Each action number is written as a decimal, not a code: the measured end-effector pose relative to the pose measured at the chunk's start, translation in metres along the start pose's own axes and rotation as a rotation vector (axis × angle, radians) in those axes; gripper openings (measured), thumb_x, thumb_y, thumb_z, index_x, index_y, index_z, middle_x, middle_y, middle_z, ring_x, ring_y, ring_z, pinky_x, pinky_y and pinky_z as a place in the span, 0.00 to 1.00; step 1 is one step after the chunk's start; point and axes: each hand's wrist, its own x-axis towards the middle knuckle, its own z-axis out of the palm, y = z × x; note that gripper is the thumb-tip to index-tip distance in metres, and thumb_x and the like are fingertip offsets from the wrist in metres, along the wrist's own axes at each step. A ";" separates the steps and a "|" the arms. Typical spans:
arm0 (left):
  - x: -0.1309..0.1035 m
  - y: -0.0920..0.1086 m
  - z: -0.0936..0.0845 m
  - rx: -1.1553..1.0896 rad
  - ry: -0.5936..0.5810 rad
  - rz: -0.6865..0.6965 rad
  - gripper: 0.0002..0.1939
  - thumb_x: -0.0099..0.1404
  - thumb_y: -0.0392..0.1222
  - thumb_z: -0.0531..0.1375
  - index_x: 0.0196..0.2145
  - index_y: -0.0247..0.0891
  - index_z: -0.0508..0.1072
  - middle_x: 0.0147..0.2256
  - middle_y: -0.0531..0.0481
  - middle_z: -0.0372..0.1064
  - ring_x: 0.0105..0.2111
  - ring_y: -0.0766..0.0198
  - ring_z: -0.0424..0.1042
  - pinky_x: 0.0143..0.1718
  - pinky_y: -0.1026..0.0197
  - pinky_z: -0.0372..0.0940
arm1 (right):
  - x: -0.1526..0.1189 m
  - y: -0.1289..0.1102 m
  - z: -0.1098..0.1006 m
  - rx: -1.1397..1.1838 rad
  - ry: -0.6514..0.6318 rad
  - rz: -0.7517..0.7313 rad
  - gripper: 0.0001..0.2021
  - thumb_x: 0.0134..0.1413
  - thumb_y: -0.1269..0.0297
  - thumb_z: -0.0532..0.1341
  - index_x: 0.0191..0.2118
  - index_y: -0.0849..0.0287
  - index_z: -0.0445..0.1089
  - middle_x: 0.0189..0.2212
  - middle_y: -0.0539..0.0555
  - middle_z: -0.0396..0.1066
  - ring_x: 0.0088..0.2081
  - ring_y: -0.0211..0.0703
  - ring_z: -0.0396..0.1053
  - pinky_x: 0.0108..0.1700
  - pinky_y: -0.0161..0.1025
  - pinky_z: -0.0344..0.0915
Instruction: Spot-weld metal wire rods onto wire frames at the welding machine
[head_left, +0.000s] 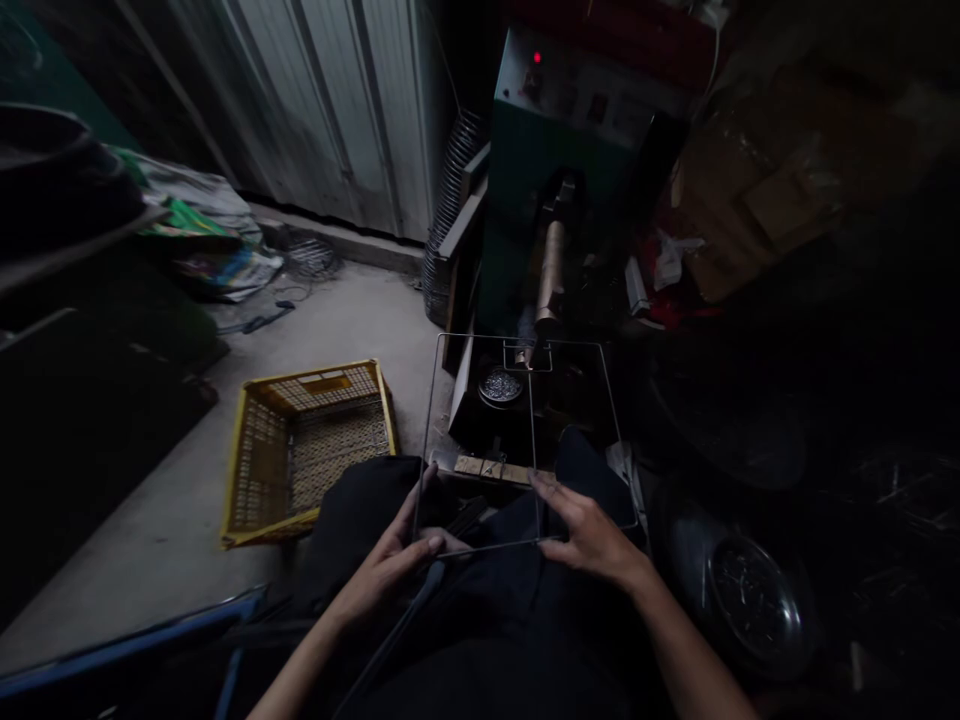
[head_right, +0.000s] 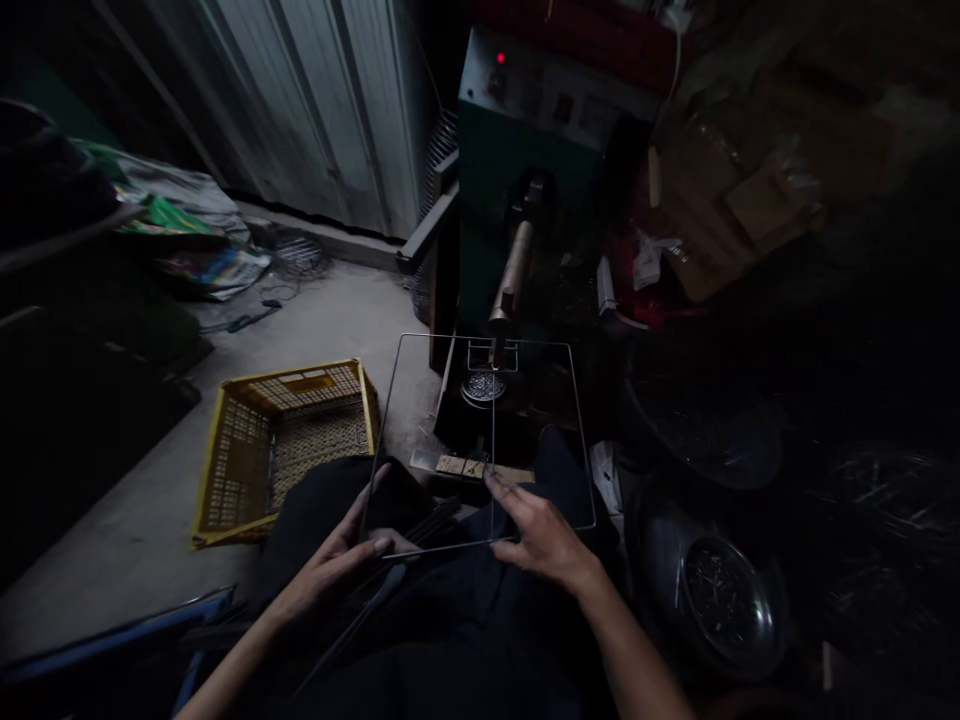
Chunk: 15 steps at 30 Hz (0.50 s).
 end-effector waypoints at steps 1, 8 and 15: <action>0.001 -0.001 -0.001 0.002 0.001 0.002 0.53 0.65 0.46 0.63 0.69 0.48 0.24 0.37 0.42 0.78 0.35 0.52 0.77 0.38 0.56 0.68 | 0.001 -0.001 -0.001 0.001 -0.002 -0.004 0.47 0.49 0.78 0.65 0.71 0.52 0.45 0.67 0.55 0.50 0.66 0.48 0.52 0.67 0.46 0.53; 0.007 0.002 -0.006 0.024 -0.024 0.026 0.53 0.66 0.45 0.62 0.69 0.47 0.23 0.37 0.41 0.78 0.35 0.53 0.77 0.39 0.56 0.68 | 0.006 0.000 -0.003 0.003 -0.002 0.023 0.46 0.50 0.77 0.66 0.71 0.51 0.45 0.67 0.55 0.50 0.66 0.48 0.53 0.67 0.47 0.53; 0.009 0.001 -0.004 -0.026 -0.030 0.044 0.51 0.67 0.43 0.61 0.69 0.47 0.24 0.36 0.41 0.78 0.34 0.54 0.77 0.37 0.58 0.68 | 0.007 -0.002 -0.006 0.032 -0.002 0.004 0.48 0.49 0.79 0.65 0.71 0.50 0.43 0.68 0.53 0.50 0.66 0.47 0.52 0.68 0.47 0.53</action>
